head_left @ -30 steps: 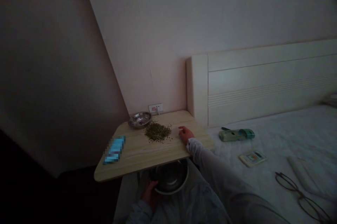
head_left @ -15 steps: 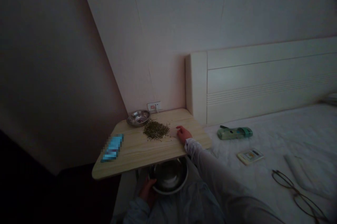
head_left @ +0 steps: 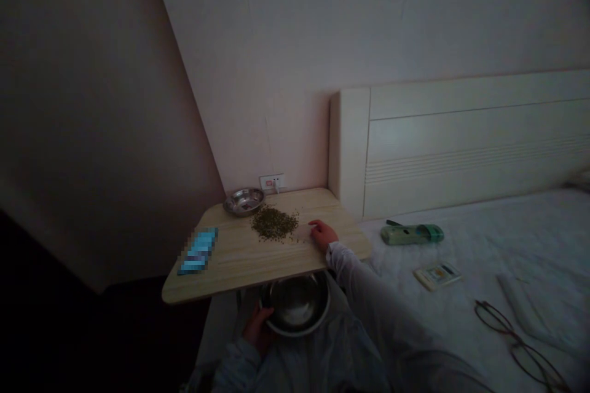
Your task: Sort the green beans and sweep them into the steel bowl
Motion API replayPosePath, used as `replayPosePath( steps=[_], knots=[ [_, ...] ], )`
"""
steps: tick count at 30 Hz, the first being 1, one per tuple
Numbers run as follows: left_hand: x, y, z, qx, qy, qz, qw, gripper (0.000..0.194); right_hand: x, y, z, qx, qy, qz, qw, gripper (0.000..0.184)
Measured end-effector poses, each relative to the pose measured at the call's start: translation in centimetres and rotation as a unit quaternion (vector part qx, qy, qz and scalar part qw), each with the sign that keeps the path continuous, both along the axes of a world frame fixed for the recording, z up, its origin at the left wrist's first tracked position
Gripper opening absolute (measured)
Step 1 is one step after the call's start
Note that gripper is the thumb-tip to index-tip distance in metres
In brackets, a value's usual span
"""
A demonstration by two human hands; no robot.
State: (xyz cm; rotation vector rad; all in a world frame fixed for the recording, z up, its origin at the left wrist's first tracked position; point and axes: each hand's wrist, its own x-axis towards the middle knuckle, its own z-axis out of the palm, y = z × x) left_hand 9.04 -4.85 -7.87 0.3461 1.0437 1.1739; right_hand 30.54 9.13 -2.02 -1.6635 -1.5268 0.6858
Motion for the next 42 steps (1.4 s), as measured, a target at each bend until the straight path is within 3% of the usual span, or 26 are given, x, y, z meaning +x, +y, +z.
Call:
replayPosePath(
  steps=[11,18,24,36,42],
  knots=[
    [-0.3,0.0,-0.4,0.010,-0.047,-0.015,0.999,0.056,0.1,-0.1,-0.4,-0.010,-0.028,-0.019,0.999,0.028],
    [-0.3,0.1,-0.7,-0.013,-0.003,0.000,1.000,0.040,0.1,-0.2,-0.6,-0.007,-0.026,0.012,1.000,0.027],
    [0.0,0.1,-0.7,-0.001,-0.007,0.013,1.000,0.051,-0.1,-0.4,-0.3,-0.008,-0.015,0.028,0.999,0.026],
    [0.1,0.0,-0.3,0.002,-0.010,0.020,1.000,0.052,-0.1,-0.5,-0.5,-0.009,-0.011,0.044,0.999,0.026],
    [0.0,-0.1,0.1,-0.003,-0.010,0.008,1.000,0.054,-0.4,-1.3,0.4,-0.013,-0.014,0.045,0.999,0.026]
  ],
)
